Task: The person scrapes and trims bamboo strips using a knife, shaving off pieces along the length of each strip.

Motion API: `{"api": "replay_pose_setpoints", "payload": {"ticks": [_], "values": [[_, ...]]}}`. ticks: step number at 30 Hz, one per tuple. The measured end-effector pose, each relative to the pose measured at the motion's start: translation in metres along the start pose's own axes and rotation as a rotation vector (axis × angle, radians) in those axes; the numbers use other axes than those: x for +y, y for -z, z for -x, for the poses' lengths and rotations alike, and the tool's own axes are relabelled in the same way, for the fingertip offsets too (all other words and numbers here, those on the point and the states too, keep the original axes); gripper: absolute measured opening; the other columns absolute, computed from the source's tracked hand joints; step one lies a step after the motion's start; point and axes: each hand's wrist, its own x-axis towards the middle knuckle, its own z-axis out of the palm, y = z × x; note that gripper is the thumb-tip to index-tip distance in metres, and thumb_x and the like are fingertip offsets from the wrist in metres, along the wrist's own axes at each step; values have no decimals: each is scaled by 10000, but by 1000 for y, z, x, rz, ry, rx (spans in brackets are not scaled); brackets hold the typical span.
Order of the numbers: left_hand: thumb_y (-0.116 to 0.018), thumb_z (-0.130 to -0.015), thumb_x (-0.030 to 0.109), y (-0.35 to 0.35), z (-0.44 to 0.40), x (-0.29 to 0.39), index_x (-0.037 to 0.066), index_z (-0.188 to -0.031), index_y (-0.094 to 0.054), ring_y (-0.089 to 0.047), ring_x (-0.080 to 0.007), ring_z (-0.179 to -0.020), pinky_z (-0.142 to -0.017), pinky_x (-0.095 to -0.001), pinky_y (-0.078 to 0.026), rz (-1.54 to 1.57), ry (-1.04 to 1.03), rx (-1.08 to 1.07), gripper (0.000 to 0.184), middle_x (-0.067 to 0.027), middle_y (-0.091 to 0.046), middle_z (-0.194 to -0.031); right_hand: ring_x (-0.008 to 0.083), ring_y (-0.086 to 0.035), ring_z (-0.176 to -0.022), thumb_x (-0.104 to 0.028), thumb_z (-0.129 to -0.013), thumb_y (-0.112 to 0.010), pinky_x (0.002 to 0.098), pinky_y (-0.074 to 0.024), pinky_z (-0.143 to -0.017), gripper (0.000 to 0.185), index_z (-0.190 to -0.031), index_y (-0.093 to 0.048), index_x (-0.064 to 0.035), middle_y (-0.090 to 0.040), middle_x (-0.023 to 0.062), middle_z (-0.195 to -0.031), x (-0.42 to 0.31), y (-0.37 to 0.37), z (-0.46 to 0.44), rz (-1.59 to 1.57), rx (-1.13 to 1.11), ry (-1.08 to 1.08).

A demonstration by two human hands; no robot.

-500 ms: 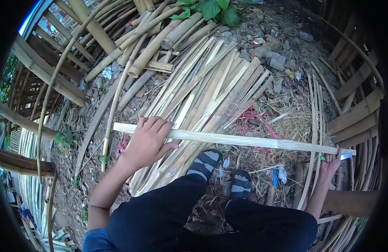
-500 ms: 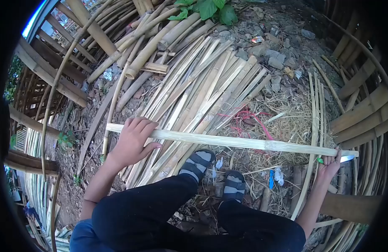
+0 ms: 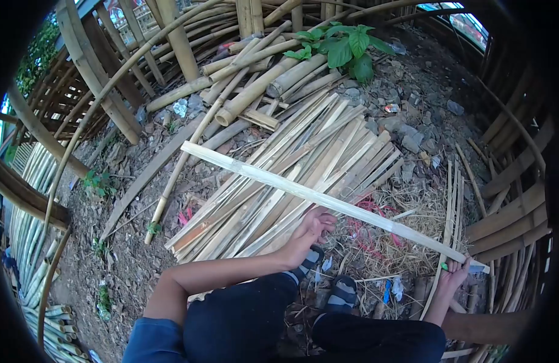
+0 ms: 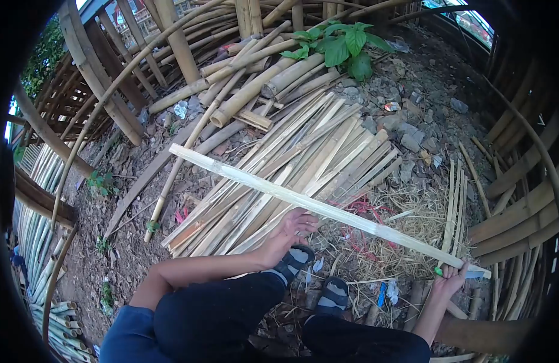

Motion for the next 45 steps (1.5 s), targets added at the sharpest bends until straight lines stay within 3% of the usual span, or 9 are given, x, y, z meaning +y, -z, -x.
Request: {"api": "replay_pose_setpoints", "payload": {"ticks": [4, 12, 14, 17, 22, 28, 35, 40, 45], "values": [[-299, -1079, 510, -52, -36, 4, 81, -1460, -320, -558, -278, -1206, -991, -441, -464, 232, 34, 140, 574, -131, -524, -1278, 76, -235, -411, -307, -1098, -414, 232, -257, -357, 283, -997, -524, -67, -274, -52, -548, 67, -45, 54, -31, 130, -65], [-288, -1097, 443, -77, -61, -9, 44, -1316, -402, -615, -272, -1036, -965, -453, -498, 461, -434, 415, 469, -144, -575, -1128, 82, -241, -427, -424, -1074, -447, 251, -243, -385, 363, -951, -528, -92, -269, -42, -553, 154, -74, 104, -137, 232, -257], [-277, -1100, 434, -72, -72, -2, 39, -1300, -408, -619, -266, -993, -938, -446, -513, 454, -442, 422, 462, -150, -579, -1073, 85, -236, -433, -494, -1061, -439, 253, -243, -395, 459, -916, -550, -72, -255, -45, -537, 162, -68, 114, -58, 223, -542], [-306, -1096, 435, -50, -108, 59, 49, -1247, -410, -554, -234, -835, -827, -432, -500, 426, -596, 409, 427, -102, -529, -940, 86, -243, -423, -566, -1042, -423, 256, -235, -394, 548, -892, -567, -58, -234, -43, -528, 145, -68, 142, 380, -108, -840], [-303, -1110, 380, -50, -146, 219, 37, -1201, -428, -437, -155, -690, -646, -324, -432, 276, -685, 100, 376, -66, -469, -846, 87, -278, -443, -647, -1027, -346, 248, -251, -416, 645, -947, -572, -48, -282, -45, -553, 122, -70, 160, 557, -289, -781], [-341, -1109, 371, -80, -152, 287, 20, -1187, -495, -405, -79, -569, -512, -231, -379, -168, -373, -132, 391, -29, -477, -783, 75, -349, -533, -542, -1072, -341, 232, -311, -492, 523, -1033, -537, -59, -384, -34, -658, 116, -82, 152, 838, -392, -395], [-415, -1097, 355, -76, -139, 196, 81, -1090, -536, -401, -60, -524, -462, -216, -334, -480, 180, -372, 300, 31, -468, -672, 50, -304, -574, -407, -1105, -351, 222, -284, -517, 411, -1041, -521, -38, -340, -45, -690, 93, -100, 152, 907, -579, -132], [-420, -1082, 390, -36, -127, 110, -10, -1016, -595, -394, -74, -435, -415, -216, -319, -102, 555, -671, 441, 6, -442, -547, 45, -306, -599, -327, -1103, -370, 246, -272, -547, 380, -1084, -557, 3, -363, -60, -678, 112, -96, 167, 755, -688, -49], [-253, -1075, 545, -22, -112, 57, -64, -1142, -564, -330, -54, -342, -327, -200, -248, 110, 901, -754, 688, -145, -567, -597, 171, -554, -608, -220, -1018, -488, 318, -444, -557, 287, -1019, -599, 45, -557, 85, -721, 139, -66, 165, 908, -977, 324]]}}
